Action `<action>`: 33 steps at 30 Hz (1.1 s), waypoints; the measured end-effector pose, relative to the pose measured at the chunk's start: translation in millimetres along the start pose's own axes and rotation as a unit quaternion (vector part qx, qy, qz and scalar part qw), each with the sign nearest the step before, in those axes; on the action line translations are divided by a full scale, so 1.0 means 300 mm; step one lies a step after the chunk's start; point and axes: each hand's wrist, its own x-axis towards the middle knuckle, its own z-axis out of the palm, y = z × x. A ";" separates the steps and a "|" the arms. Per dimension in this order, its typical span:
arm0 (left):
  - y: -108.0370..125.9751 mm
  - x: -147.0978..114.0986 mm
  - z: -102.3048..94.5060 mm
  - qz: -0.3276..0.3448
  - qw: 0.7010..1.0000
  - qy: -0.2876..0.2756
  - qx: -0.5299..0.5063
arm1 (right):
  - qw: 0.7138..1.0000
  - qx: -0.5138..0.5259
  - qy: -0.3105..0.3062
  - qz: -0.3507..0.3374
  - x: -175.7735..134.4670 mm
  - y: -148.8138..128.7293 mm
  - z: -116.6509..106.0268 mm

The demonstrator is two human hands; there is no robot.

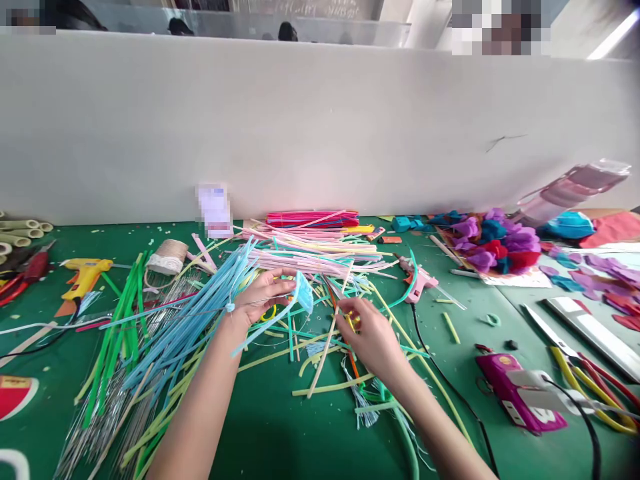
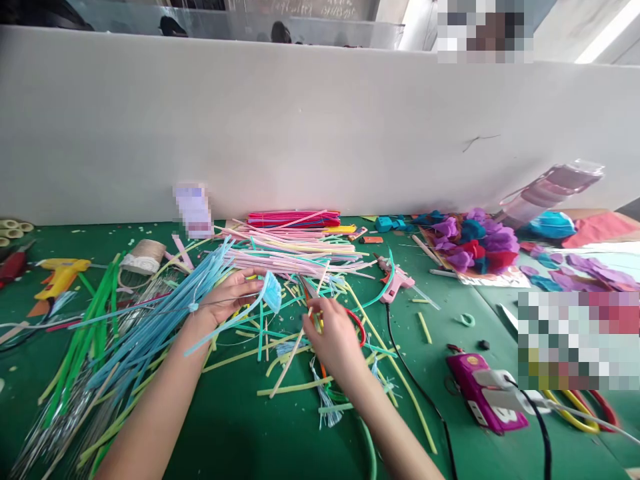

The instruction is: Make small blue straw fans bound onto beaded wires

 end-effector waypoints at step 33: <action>-0.195 -0.033 0.020 -0.009 1.000 -0.008 -0.025 | 0.998 0.043 0.032 0.031 -0.037 0.235 -0.124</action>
